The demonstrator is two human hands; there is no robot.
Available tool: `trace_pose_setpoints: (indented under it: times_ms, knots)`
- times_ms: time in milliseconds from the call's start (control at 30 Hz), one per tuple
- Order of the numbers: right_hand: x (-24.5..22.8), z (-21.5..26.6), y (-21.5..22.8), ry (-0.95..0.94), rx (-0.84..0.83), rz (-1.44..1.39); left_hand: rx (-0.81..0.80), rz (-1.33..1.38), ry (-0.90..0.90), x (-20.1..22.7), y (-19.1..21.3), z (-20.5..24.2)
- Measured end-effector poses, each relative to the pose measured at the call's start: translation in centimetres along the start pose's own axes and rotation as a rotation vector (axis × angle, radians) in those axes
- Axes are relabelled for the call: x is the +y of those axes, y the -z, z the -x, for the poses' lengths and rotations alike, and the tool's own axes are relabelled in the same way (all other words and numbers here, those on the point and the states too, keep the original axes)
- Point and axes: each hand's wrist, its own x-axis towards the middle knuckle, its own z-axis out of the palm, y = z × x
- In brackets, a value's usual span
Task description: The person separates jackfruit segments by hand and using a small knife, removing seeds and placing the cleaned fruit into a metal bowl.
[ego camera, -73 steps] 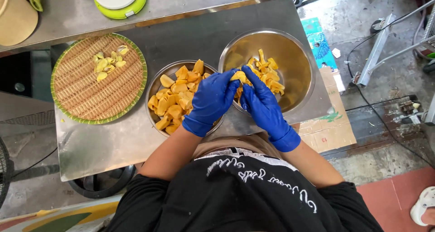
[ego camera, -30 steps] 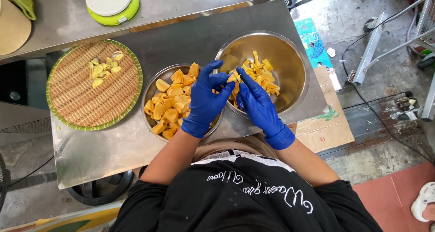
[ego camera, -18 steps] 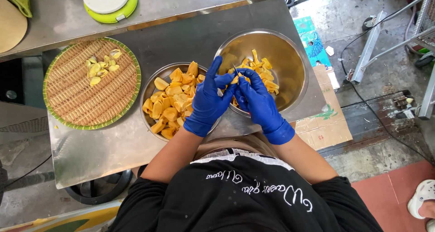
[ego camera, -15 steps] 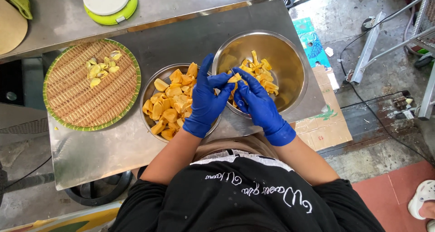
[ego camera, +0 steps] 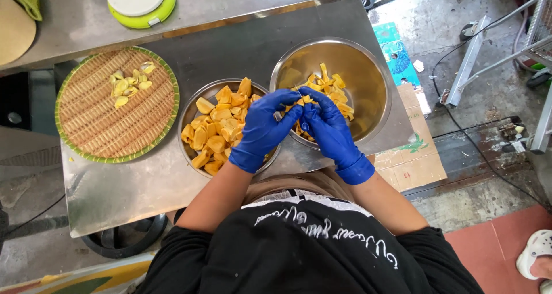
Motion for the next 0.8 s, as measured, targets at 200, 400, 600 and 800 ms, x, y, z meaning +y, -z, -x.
trace_pose_setpoints:
  times_ms: [200,400,600,800]
  knots:
    - [-0.9,0.3,-0.4,0.051,-0.035,0.117,-0.063,-0.325,-0.137,1.1,0.6,-0.6]
    - [2.1,0.6,-0.8,0.201,0.124,0.152,0.166,0.442,0.207,-4.5,-3.8,-0.4]
    - [3.3,-0.4,3.0,0.529,0.369,0.279,0.233,0.594,0.299,-7.1,-4.8,-1.6]
    - [-0.9,-0.9,8.1,-0.09,0.216,0.296,-0.173,-0.552,-0.098,-5.7,1.1,-1.6]
